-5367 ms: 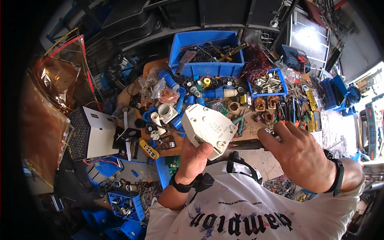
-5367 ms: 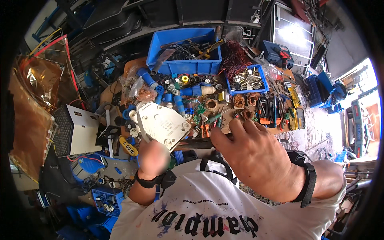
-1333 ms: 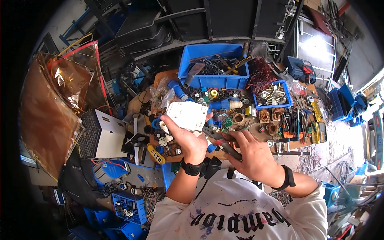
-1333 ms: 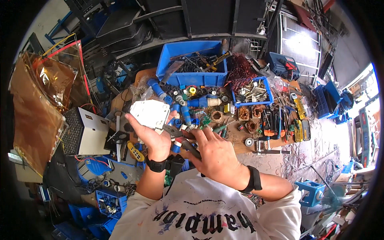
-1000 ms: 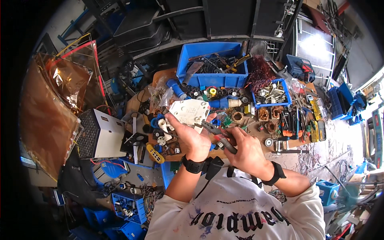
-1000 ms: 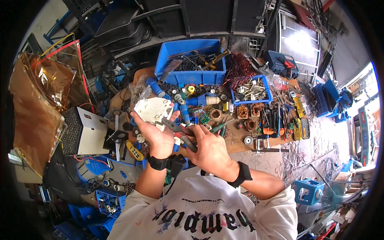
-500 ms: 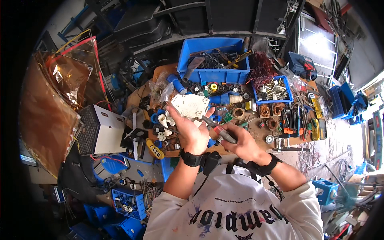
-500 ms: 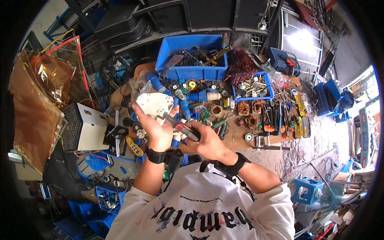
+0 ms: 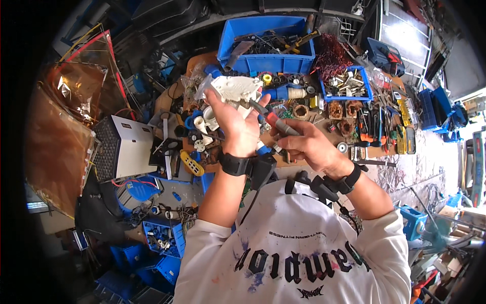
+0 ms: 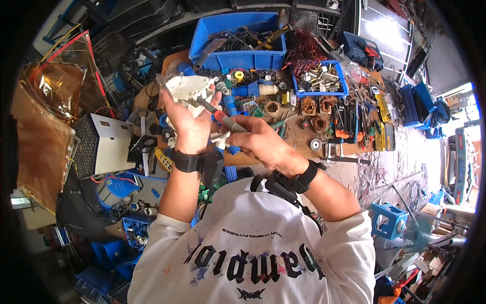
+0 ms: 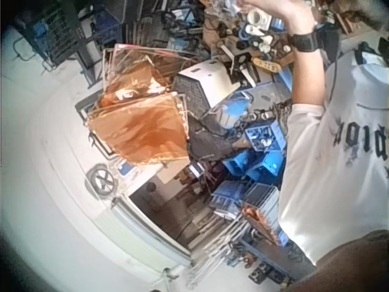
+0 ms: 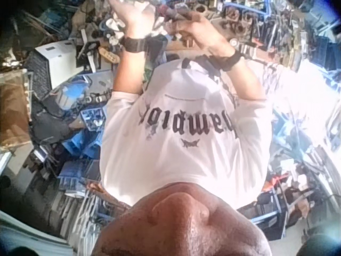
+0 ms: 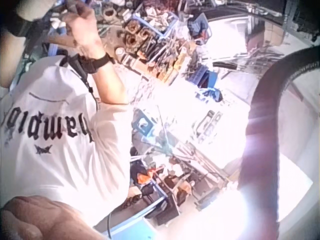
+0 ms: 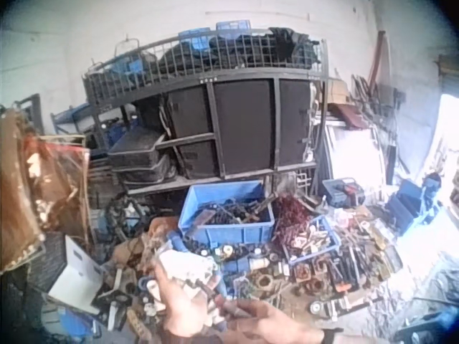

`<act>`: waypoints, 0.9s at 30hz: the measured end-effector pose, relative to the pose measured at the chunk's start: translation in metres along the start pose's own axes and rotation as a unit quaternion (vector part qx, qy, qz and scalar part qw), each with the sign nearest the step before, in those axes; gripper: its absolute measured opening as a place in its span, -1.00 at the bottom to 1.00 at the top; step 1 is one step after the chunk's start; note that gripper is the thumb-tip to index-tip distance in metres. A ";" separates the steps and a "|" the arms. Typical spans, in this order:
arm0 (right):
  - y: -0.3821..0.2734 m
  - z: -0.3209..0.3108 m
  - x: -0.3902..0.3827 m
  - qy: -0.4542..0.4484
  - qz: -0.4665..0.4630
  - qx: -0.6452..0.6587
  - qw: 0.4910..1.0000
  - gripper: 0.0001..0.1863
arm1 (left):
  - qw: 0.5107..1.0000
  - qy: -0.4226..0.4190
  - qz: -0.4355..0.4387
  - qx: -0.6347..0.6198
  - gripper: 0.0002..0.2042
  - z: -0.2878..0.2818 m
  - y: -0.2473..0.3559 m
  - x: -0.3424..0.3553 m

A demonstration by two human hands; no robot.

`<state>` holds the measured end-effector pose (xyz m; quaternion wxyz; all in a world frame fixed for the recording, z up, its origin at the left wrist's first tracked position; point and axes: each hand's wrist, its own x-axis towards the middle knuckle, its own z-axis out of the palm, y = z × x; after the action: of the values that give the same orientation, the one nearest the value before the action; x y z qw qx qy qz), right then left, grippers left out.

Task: The person uses pliers to pry and remove parts from a white plastic electrical component, then uses a screwdriver to further disassemble it. The person repeatedly rotates the component to access different sides while working at a cluttered workbench.

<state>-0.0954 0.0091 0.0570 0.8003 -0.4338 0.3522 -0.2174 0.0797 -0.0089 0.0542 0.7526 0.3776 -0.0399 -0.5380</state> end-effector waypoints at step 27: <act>-0.041 0.015 -0.012 0.204 -0.177 -0.598 0.754 -0.70 | 0.999 0.035 0.021 0.035 -0.33 0.008 -0.020 0.011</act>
<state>-0.0935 0.0034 0.1021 0.2339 -0.8240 0.4821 -0.1840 0.0655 -0.0245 0.0439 0.7507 0.4218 -0.0398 -0.5069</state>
